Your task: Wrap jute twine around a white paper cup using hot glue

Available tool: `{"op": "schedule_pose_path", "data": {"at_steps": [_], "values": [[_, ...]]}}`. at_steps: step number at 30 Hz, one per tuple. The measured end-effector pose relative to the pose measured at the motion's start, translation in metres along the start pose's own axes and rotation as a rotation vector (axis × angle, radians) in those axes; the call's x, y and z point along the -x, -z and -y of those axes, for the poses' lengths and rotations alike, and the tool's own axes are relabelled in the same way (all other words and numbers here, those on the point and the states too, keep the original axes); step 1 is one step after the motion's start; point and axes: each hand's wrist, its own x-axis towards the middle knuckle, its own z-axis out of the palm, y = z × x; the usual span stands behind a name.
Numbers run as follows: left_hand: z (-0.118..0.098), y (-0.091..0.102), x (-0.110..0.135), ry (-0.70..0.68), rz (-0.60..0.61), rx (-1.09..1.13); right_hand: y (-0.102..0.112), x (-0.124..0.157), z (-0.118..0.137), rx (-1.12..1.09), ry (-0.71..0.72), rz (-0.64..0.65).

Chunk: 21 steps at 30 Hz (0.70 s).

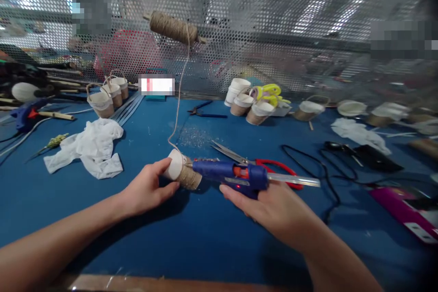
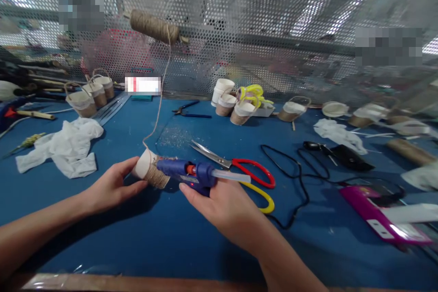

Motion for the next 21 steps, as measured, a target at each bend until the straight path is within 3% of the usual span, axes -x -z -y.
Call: {"op": "schedule_pose_path", "data": {"at_steps": [5,9,13,21], "values": [[0.000,0.000,0.000,0.018,0.014,0.016,0.002,0.001,0.002,0.049,0.062,0.026],[0.001,0.001,-0.001,0.027,0.018,-0.016,0.000,0.003,-0.001,0.076,0.013,0.078],[0.002,0.002,0.000,0.022,0.014,-0.056,-0.004,0.005,-0.006,0.072,-0.055,0.064],[0.002,0.002,0.000,0.021,0.010,-0.059,-0.007,0.007,-0.010,0.018,-0.028,0.018]]}}
